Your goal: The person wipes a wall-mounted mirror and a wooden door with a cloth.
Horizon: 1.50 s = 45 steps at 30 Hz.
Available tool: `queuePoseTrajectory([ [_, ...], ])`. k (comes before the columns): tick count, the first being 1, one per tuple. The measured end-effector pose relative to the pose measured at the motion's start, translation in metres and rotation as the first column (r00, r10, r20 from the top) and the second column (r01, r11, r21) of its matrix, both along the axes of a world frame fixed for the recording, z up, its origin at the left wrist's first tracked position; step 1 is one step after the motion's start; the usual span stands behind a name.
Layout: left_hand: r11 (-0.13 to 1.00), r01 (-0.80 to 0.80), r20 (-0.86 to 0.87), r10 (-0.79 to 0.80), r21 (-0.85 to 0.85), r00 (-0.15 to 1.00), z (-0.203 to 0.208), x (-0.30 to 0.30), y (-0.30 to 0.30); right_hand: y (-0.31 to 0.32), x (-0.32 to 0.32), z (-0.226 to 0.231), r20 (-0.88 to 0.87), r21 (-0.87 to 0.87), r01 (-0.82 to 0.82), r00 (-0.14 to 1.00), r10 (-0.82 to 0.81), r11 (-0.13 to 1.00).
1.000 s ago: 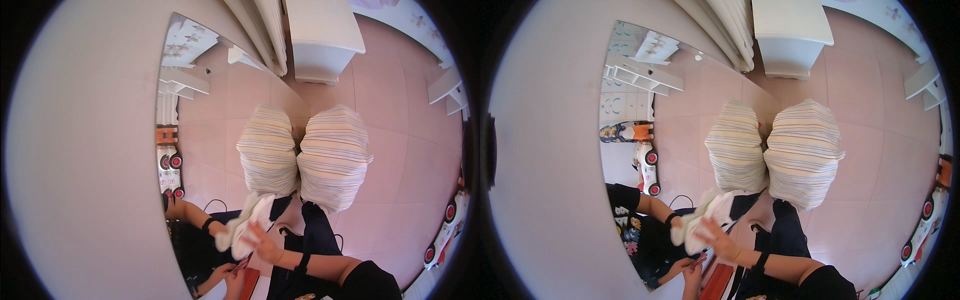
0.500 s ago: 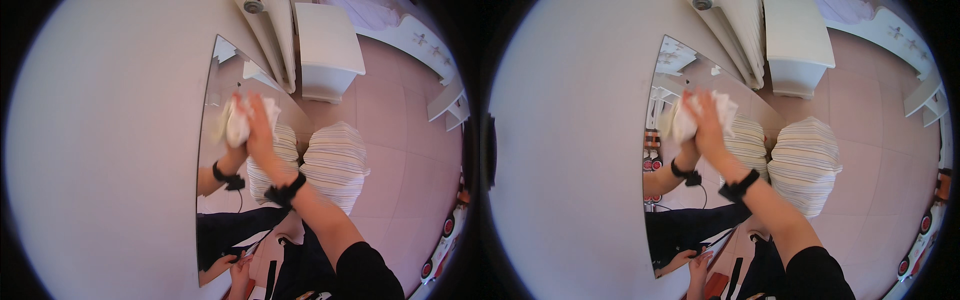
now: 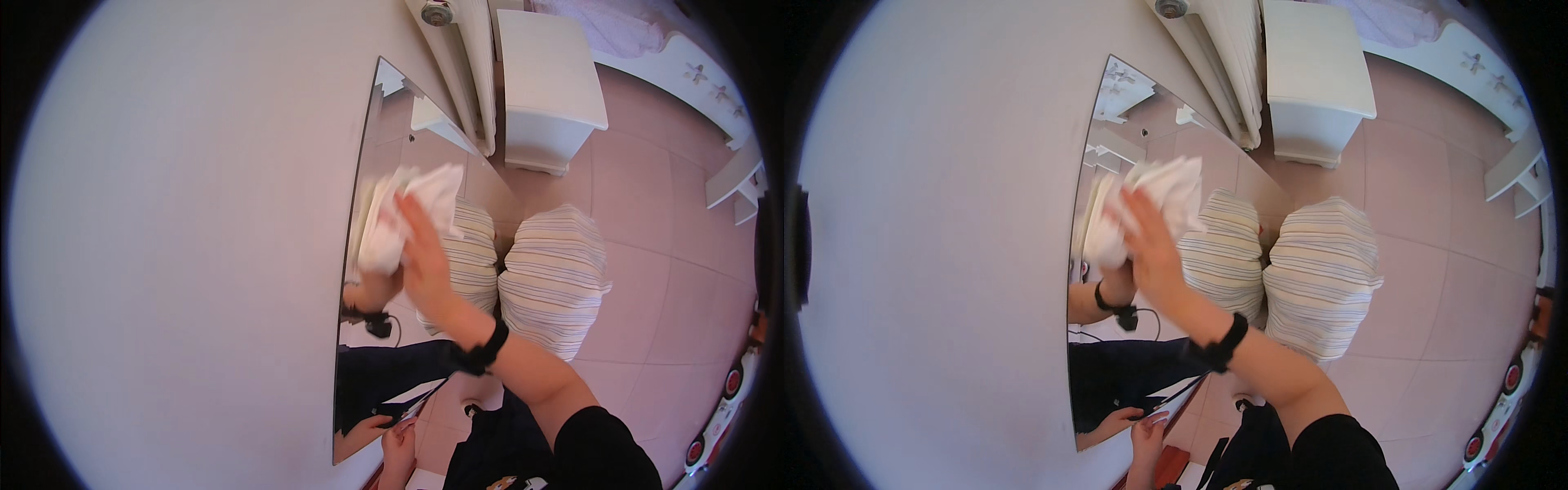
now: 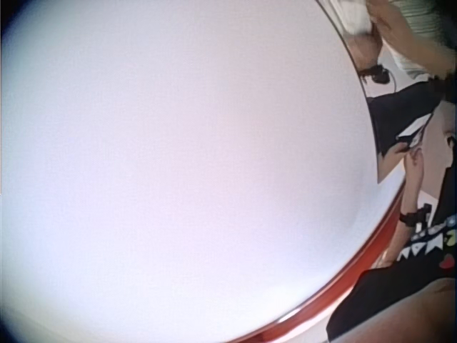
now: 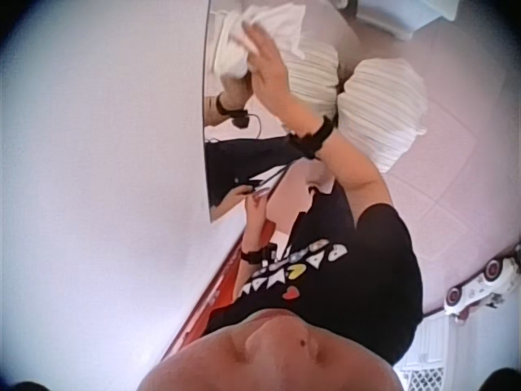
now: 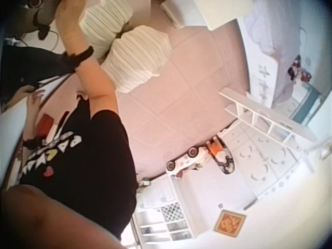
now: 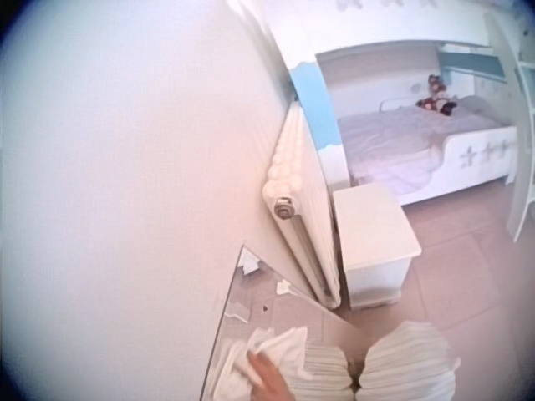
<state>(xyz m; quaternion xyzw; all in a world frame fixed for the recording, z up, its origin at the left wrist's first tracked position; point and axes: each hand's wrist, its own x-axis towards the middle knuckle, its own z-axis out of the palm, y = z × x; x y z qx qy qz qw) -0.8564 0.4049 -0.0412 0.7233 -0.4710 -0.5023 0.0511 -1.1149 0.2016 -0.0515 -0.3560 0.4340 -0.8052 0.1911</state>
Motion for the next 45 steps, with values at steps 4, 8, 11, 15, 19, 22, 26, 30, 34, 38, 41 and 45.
queuePoseTrajectory([
  [4, 0.999, 0.011, -0.019, -0.011, -0.051, 1.000, -0.011, 0.009, 0.005, 0.026, 0.008, 0.005, -0.470, 0.037, 0.034, 0.882, -0.013, 0.999],
  [8, 1.000, 0.001, -0.052, -0.003, -0.028, 0.999, -0.024, 0.022, 0.010, -0.021, -0.030, 0.011, -0.466, 0.025, 0.232, 0.863, -0.194, 0.972],
  [11, 0.996, -0.004, -0.120, -0.007, -0.090, 0.993, -0.038, 0.032, 0.015, -0.075, -0.072, 0.009, -0.193, 0.025, 0.334, 0.927, -0.323, 0.942],
  [15, 0.999, 0.027, -0.076, -0.028, -0.020, 0.997, -0.019, 0.015, 0.007, -0.110, -0.134, 0.011, -0.058, 0.180, 0.237, 0.971, -0.230, 0.955],
  [19, 0.989, 0.101, -0.061, -0.108, -0.110, 0.992, -0.026, 0.024, 0.010, -0.090, -0.103, 0.015, -0.196, 0.221, 0.324, 0.939, -0.284, 0.920],
  [22, 0.987, 0.123, -0.033, -0.126, -0.099, 0.991, -0.022, 0.021, 0.006, -0.041, -0.052, 0.010, -0.245, 0.161, 0.216, 0.954, -0.173, 0.963],
  [26, 0.997, 0.041, -0.087, -0.046, -0.059, 0.995, -0.020, 0.021, 0.008, 0.037, 0.013, -0.001, -0.443, 0.203, 0.048, 0.895, 0.048, 0.978],
  [30, 0.989, 0.116, -0.031, -0.119, -0.090, 0.992, -0.016, 0.012, 0.006, 0.042, 0.014, -0.002, -0.431, 0.148, 0.010, 0.900, 0.055, 0.989],
  [34, 0.997, 0.031, -0.069, -0.035, -0.064, 0.997, -0.022, 0.019, 0.009, -0.018, -0.028, 0.006, -0.445, 0.079, 0.192, 0.885, -0.138, 0.978],
  [38, 0.997, 0.081, -0.034, -0.081, 0.005, 0.996, -0.015, 0.009, 0.002, -0.090, -0.100, 0.000, -0.274, 0.113, 0.387, 0.897, -0.346, 0.915],
  [41, 0.996, 0.090, -0.043, -0.091, -0.025, 0.995, -0.020, 0.014, 0.004, -0.102, -0.109, 0.004, -0.239, 0.100, 0.342, 0.920, -0.311, 0.934],
  [45, 0.990, 0.132, 0.064, -0.129, -0.041, 0.990, -0.008, 0.009, 0.001, -0.059, -0.053, 0.003, -0.316, 0.045, 0.279, 0.915, -0.252, 0.959],
])
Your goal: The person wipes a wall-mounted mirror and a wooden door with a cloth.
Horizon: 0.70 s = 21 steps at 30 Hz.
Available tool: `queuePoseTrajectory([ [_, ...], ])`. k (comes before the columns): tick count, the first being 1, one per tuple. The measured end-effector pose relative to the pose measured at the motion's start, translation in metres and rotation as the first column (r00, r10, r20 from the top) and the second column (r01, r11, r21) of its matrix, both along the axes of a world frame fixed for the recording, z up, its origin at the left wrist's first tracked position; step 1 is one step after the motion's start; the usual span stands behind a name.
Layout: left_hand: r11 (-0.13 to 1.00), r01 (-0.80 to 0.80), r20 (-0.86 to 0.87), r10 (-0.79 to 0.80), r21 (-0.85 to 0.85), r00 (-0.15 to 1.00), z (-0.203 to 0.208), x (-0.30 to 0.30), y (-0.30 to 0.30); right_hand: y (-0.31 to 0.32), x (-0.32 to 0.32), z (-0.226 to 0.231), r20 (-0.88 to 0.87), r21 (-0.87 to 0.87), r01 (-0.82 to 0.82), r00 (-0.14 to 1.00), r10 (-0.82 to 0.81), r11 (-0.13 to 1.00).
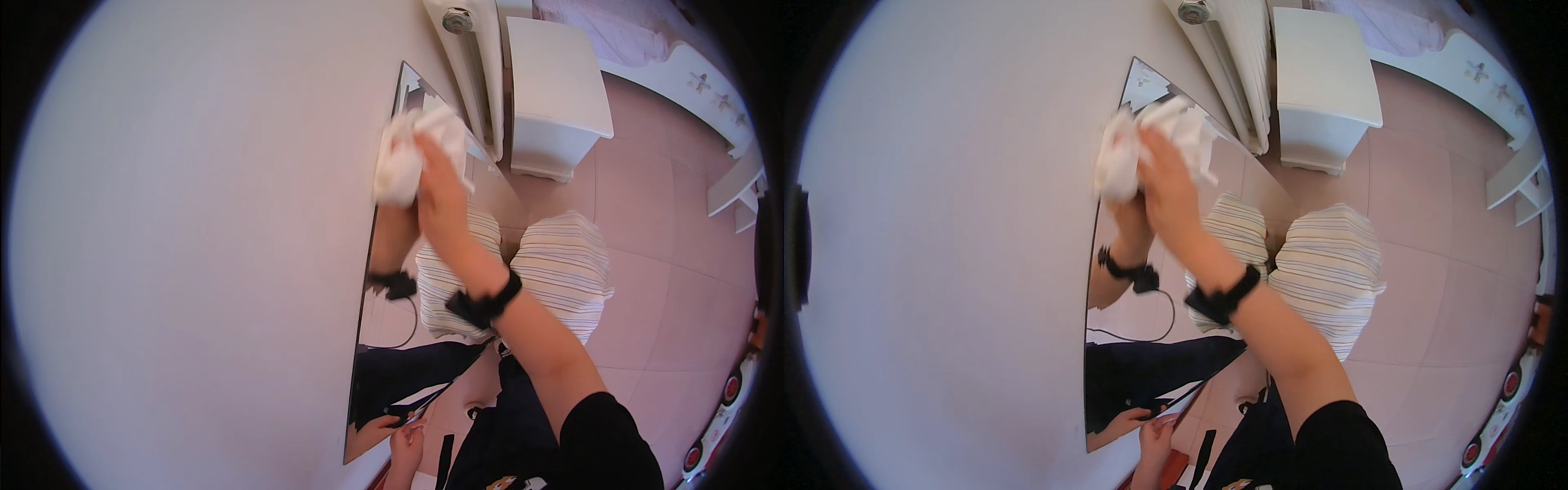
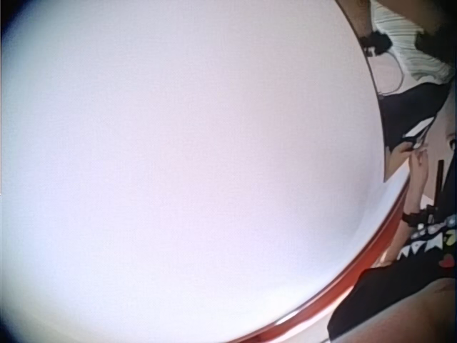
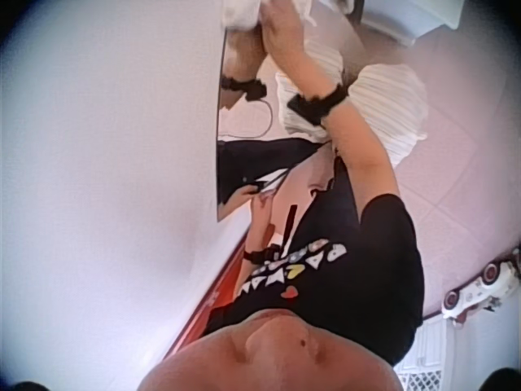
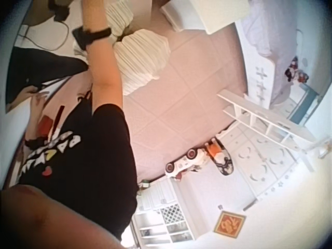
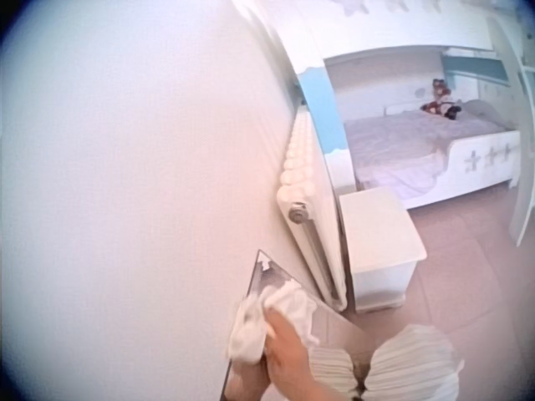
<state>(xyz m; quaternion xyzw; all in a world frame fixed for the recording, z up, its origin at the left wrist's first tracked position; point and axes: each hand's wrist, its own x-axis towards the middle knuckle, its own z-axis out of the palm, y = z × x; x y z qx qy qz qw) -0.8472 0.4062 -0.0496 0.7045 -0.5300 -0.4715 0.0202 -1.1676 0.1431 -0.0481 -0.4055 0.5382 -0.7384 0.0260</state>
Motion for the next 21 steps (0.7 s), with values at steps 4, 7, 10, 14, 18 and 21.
queuePoseTrajectory([
  [4, 1.000, -0.002, -0.078, 0.000, -0.022, 0.997, -0.013, 0.014, 0.005, 0.091, 0.072, -0.003, -0.223, 0.135, -0.114, 0.964, 0.142, 0.984],
  [7, 0.997, 0.011, -0.130, -0.021, -0.082, 0.991, -0.024, 0.022, 0.012, 0.114, 0.091, -0.005, -0.135, 0.101, -0.213, 0.965, 0.225, 0.972],
  [10, 0.998, 0.014, -0.083, -0.018, -0.054, 0.996, -0.011, 0.008, 0.005, 0.094, 0.064, -0.009, -0.208, 0.081, -0.244, 0.944, 0.255, 0.966],
  [14, 1.000, -0.003, -0.040, 0.003, 0.020, 0.999, -0.008, 0.007, 0.006, 0.040, 0.014, -0.011, -0.083, 0.104, -0.054, 0.995, 0.062, 0.993],
  [18, 0.998, -0.026, -0.093, 0.031, 0.053, 0.995, -0.003, -0.002, 0.000, 0.001, -0.032, -0.024, 0.213, 0.089, -0.034, 0.977, 0.014, 0.995],
  [21, 0.999, -0.021, -0.073, 0.024, 0.046, 0.997, 0.002, -0.005, -0.004, 0.006, -0.013, -0.032, 0.243, 0.115, -0.018, 0.970, -0.011, 0.993],
])
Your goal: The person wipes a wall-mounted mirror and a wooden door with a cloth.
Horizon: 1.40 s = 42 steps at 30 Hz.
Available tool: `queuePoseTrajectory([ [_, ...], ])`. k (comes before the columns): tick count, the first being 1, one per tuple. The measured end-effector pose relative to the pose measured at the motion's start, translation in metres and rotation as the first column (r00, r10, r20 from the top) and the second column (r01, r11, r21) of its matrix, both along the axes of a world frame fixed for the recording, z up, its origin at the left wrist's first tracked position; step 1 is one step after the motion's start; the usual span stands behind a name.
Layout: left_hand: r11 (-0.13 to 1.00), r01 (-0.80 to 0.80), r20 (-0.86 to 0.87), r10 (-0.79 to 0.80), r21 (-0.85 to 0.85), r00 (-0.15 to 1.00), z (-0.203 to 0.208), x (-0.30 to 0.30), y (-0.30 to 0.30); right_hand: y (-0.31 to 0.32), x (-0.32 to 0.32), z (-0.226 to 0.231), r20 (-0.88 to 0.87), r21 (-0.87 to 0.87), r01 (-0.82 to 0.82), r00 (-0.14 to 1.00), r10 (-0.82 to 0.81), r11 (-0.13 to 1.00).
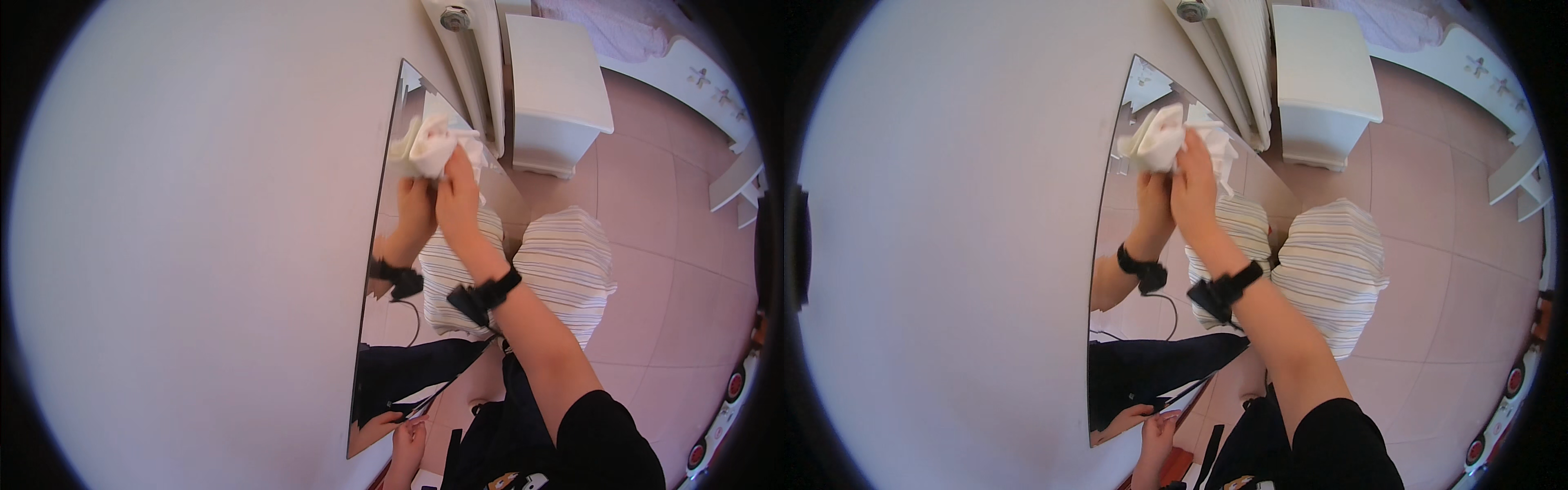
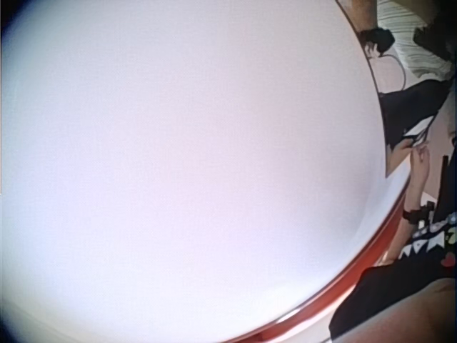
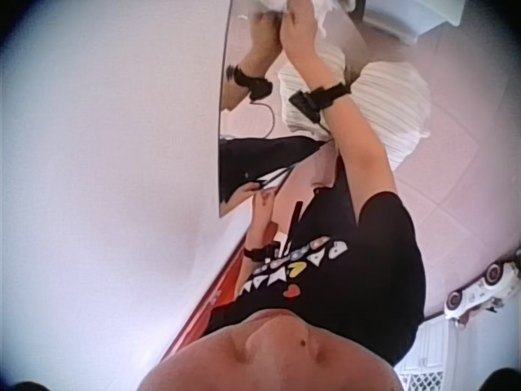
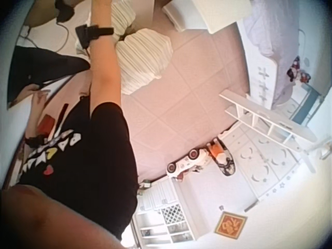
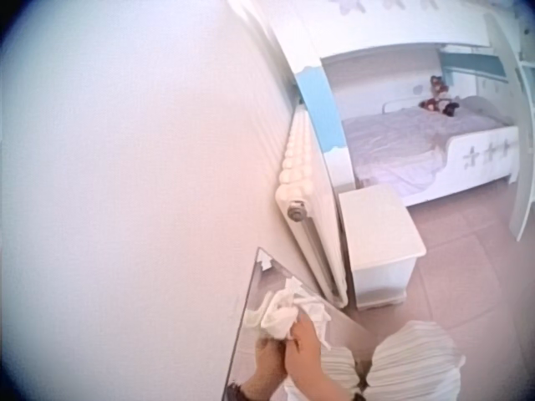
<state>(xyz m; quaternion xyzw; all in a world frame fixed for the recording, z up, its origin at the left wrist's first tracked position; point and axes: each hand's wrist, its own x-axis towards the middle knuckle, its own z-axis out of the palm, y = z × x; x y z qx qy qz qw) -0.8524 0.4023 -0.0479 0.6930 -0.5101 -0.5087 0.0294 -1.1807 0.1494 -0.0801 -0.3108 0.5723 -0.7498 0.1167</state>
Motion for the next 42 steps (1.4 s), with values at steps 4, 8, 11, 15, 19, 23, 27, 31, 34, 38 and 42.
queuePoseTrajectory([
  [4, 0.990, 0.089, 0.048, -0.084, -0.110, 0.995, 0.001, 0.002, -0.001, 0.059, 0.074, 0.008, -0.291, 0.018, -0.046, 0.955, 0.049, 0.999],
  [8, 0.990, 0.105, 0.046, -0.101, -0.096, 0.994, -0.001, 0.007, 0.002, 0.067, 0.067, 0.035, -0.357, -0.052, -0.171, 0.923, 0.141, 0.984],
  [11, 1.000, 0.000, 0.030, -0.001, 0.026, 1.000, -0.003, 0.008, 0.004, 0.022, 0.034, 0.032, -0.361, -0.040, -0.019, 0.933, 0.004, 0.999],
  [15, 0.997, 0.023, 0.011, -0.022, -0.078, 1.000, 0.001, 0.000, 0.003, -0.044, -0.032, 0.041, -0.181, -0.052, 0.083, 0.979, -0.091, 0.995],
  [19, 0.989, 0.142, 0.122, -0.136, -0.037, 0.983, 0.008, -0.006, -0.006, -0.075, -0.074, -0.019, -0.065, -0.073, 0.130, 0.989, -0.134, 0.989],
  [23, 0.992, 0.116, 0.075, -0.112, -0.048, 0.991, -0.007, 0.007, 0.000, -0.032, -0.068, -0.101, 0.086, 0.209, 0.128, 0.985, -0.149, 0.970],
  [27, 0.994, 0.107, -0.019, -0.108, -0.006, 0.994, 0.001, -0.008, -0.007, 0.032, -0.018, -0.178, 0.040, 0.333, 0.145, 0.985, -0.168, 0.932],
  [31, 0.994, 0.095, -0.059, -0.099, -0.060, 0.993, -0.014, 0.004, 0.000, 0.104, 0.067, -0.161, -0.087, 0.422, 0.145, 0.989, -0.119, 0.895],
  [34, 0.983, 0.181, 0.039, -0.181, 0.017, 0.983, -0.004, 0.000, -0.006, 0.170, 0.136, -0.122, -0.104, 0.401, -0.023, 0.992, 0.070, 0.916],
  [38, 0.981, 0.181, -0.079, -0.187, -0.071, 0.979, -0.012, 0.019, 0.004, 0.249, 0.214, -0.073, 0.107, 0.267, -0.383, 0.924, 0.367, 0.884],
  [42, 0.972, 0.176, -0.224, -0.208, -0.153, 0.952, -0.007, 0.025, 0.019, 0.233, 0.215, -0.035, 0.071, 0.269, -0.371, 0.928, 0.366, 0.889],
])
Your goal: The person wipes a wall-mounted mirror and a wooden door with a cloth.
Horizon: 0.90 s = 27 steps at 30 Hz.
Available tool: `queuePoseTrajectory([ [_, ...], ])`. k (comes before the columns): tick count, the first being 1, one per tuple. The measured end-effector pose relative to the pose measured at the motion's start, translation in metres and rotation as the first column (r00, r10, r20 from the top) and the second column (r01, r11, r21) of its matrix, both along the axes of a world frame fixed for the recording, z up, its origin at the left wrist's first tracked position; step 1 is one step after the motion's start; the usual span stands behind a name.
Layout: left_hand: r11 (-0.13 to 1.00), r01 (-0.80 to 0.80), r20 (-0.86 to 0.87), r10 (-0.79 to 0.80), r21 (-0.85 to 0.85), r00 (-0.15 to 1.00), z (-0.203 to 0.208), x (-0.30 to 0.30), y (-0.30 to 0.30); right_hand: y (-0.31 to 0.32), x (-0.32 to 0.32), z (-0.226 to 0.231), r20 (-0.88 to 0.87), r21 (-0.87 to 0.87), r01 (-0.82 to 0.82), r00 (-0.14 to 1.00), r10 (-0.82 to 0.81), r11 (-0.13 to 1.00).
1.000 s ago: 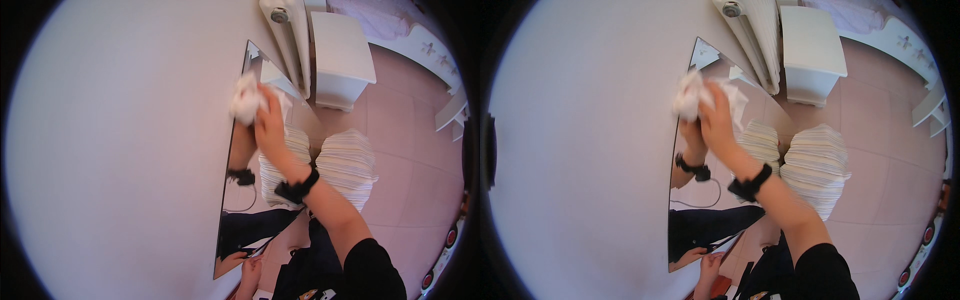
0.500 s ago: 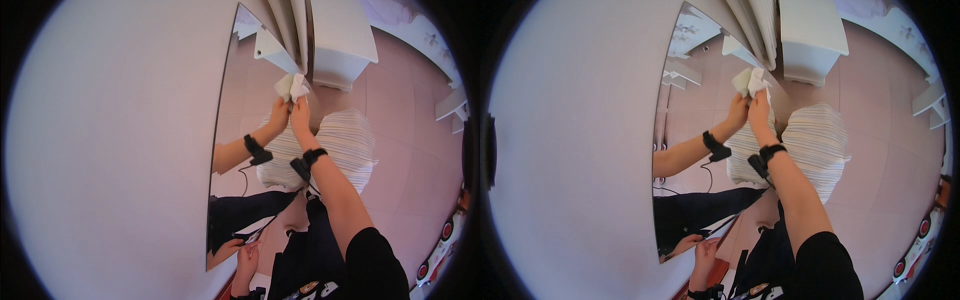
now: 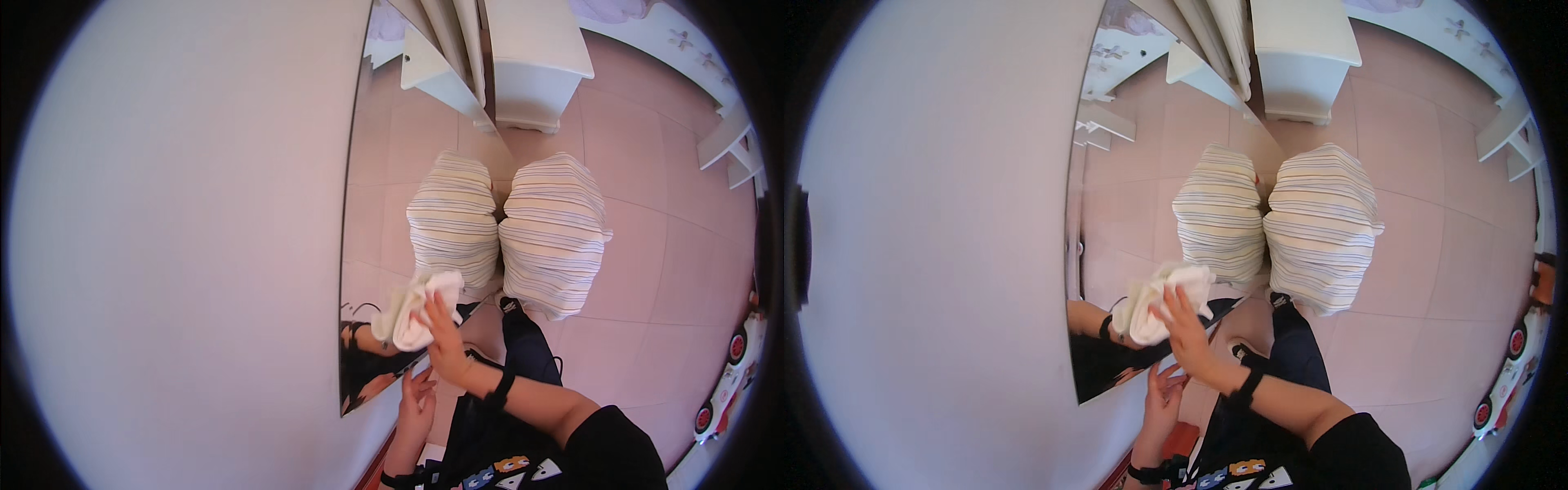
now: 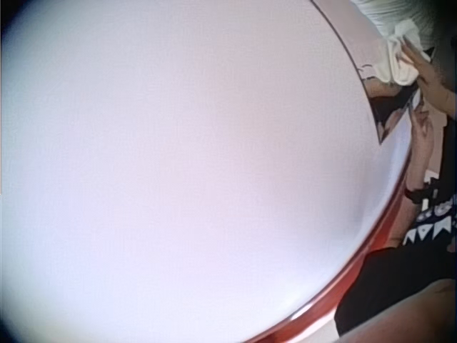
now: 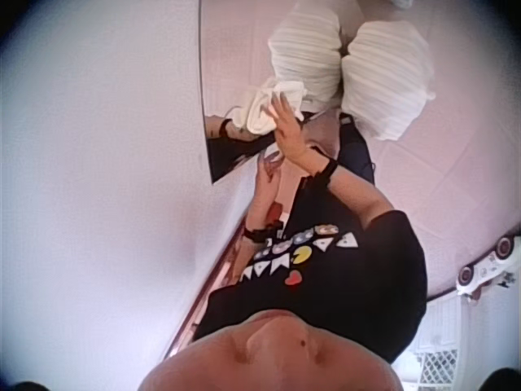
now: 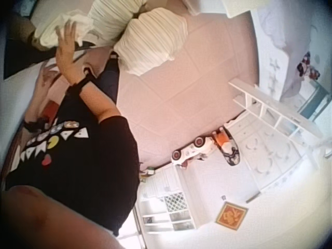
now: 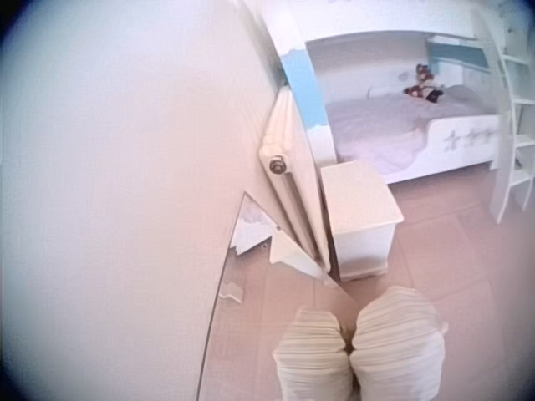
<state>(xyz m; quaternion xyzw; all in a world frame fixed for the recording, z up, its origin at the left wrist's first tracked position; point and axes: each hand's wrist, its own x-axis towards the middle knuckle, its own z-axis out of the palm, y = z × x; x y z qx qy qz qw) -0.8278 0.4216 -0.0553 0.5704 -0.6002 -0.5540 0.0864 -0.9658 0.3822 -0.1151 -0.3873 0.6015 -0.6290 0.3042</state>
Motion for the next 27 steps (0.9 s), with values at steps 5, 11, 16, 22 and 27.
queuePoseTrajectory([
  [5, 0.983, 0.159, 0.002, -0.160, 0.087, 0.987, 0.017, 0.032, 0.022, -0.090, -0.057, 0.000, -0.092, -0.093, 0.325, 0.938, -0.333, 0.941],
  [11, 0.959, 0.259, -0.031, -0.258, 0.117, 0.966, 0.016, 0.085, 0.053, -0.142, -0.113, 0.011, 0.133, -0.140, 0.396, 0.916, -0.379, 0.908],
  [16, 0.951, 0.301, 0.050, -0.304, 0.073, 0.951, 0.027, 0.117, 0.061, -0.091, -0.019, 0.033, -0.071, -0.234, 0.427, 0.888, -0.454, 0.873],
  [22, 0.930, 0.367, 0.047, -0.368, 0.025, 0.929, 0.026, 0.142, 0.072, 0.013, 0.083, 0.062, -0.260, -0.189, 0.225, 0.927, -0.270, 0.956],
  [27, 0.875, 0.484, 0.099, -0.480, -0.021, 0.872, 0.030, 0.148, 0.079, 0.043, 0.108, 0.024, -0.260, -0.172, 0.231, 0.927, -0.271, 0.958],
])
